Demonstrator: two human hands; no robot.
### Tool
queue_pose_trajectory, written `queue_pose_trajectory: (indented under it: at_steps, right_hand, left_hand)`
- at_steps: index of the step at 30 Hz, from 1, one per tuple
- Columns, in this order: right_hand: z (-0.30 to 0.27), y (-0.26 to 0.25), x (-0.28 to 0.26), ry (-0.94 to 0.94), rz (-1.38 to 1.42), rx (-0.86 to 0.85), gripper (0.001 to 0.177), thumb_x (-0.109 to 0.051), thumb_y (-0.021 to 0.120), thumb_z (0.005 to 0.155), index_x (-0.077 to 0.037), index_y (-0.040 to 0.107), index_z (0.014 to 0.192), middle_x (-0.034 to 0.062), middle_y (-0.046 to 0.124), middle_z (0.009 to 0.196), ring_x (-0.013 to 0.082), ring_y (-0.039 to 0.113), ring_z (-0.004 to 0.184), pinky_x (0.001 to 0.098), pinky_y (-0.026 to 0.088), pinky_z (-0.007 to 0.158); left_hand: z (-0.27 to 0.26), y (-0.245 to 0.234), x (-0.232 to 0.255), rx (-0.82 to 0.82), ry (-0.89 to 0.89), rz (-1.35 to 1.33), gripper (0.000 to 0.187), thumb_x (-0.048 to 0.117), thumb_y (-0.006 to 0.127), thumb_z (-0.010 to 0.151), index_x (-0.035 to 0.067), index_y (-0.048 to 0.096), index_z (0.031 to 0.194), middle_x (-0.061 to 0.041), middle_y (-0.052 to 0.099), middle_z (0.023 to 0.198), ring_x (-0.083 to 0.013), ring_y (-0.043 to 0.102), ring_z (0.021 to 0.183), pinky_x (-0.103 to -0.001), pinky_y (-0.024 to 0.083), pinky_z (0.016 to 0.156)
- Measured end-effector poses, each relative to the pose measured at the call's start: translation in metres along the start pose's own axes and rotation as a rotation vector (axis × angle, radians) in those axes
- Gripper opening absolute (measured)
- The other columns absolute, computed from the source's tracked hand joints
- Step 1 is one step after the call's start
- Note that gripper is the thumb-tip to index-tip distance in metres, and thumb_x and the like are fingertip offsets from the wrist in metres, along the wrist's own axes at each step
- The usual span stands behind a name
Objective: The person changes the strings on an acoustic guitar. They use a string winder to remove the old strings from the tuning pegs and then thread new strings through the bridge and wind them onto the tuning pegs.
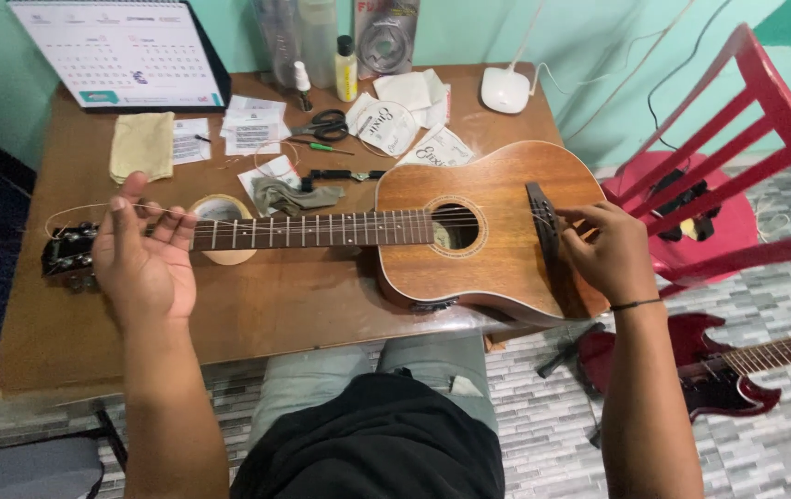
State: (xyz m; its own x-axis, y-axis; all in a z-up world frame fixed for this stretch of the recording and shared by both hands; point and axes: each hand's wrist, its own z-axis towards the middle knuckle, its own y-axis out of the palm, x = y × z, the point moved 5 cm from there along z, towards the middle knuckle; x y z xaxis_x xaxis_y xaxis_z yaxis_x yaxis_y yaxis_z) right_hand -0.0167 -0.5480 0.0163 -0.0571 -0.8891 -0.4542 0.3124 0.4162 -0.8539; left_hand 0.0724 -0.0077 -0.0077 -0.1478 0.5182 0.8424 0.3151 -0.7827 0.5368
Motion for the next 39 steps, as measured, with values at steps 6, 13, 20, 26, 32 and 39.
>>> queue_pose_trajectory:
  at_steps: [6, 13, 20, 26, 32, 39]
  right_hand:
    - [0.015, 0.036, -0.071, -0.226, 0.017, 0.003, 0.023, -0.016, 0.075, 0.090, -0.021, 0.080, 0.111, 0.0086, 0.073, 0.104, 0.0289, 0.073, 0.098, 0.0410, 0.059, 0.081]
    - [0.025, 0.087, -0.253, -0.506, 0.232, -0.223, 0.021, -0.021, 0.070, 0.093, -0.022, 0.076, 0.113, 0.0110, 0.075, 0.101, 0.0383, 0.072, 0.100, 0.0496, 0.057, 0.085]
    - [0.029, 0.173, -0.364, -0.667, 0.319, -0.370, 0.024, -0.026, 0.074, 0.093, -0.018, 0.075, 0.115, 0.0094, 0.078, 0.098, 0.0358, 0.075, 0.092, 0.0478, 0.059, 0.082]
    - [0.028, 0.229, -0.403, -0.654, 0.335, -0.436, 0.016, -0.016, 0.075, 0.089, -0.015, 0.077, 0.105, 0.0105, 0.079, 0.087, 0.0351, 0.076, 0.084, 0.0462, 0.060, 0.075]
    - [0.032, 0.262, -0.417, -0.674, 0.274, -0.413, 0.006, -0.019, 0.077, 0.091, -0.018, 0.080, 0.096, 0.0093, 0.077, 0.085, 0.0356, 0.075, 0.080, 0.0424, 0.059, 0.071]
    - [0.031, 0.271, -0.442, -0.681, 0.314, -0.406, 0.006, -0.016, 0.076, 0.091, -0.016, 0.082, 0.094, 0.0145, 0.073, 0.086, 0.0379, 0.071, 0.079, 0.0438, 0.057, 0.069]
  left_hand:
    - [0.032, -0.034, -0.029, -0.054, 0.035, 0.072, 0.039, 0.032, 0.052, 0.109, 0.008, 0.063, 0.137, 0.001, 0.059, 0.089, -0.0140, 0.075, 0.083, -0.031, 0.069, 0.088]
    - [0.029, -0.043, -0.027, -0.012, 0.033, 0.044, 0.039, 0.028, 0.055, 0.106, 0.004, 0.065, 0.135, -0.002, 0.060, 0.086, -0.0168, 0.075, 0.078, -0.037, 0.070, 0.083]
    - [0.028, -0.061, -0.032, 0.006, -0.029, 0.052, 0.036, 0.027, 0.059, 0.105, 0.005, 0.069, 0.132, -0.007, 0.062, 0.089, -0.0241, 0.078, 0.076, -0.043, 0.069, 0.076]
    - [0.029, -0.091, -0.043, 0.067, -0.038, 0.034, 0.030, 0.021, 0.064, 0.103, 0.004, 0.072, 0.127, -0.013, 0.064, 0.087, -0.0309, 0.078, 0.072, -0.046, 0.068, 0.070]
    - [0.027, -0.117, -0.034, 0.160, -0.055, 0.044, 0.029, 0.023, 0.066, 0.101, 0.004, 0.074, 0.122, -0.013, 0.067, 0.079, -0.0265, 0.076, 0.061, -0.041, 0.068, 0.061]
    - [0.020, -0.143, -0.013, 0.209, -0.081, 0.115, 0.027, 0.020, 0.070, 0.096, -0.001, 0.076, 0.113, -0.018, 0.072, 0.076, -0.0213, 0.072, 0.052, -0.033, 0.066, 0.051]
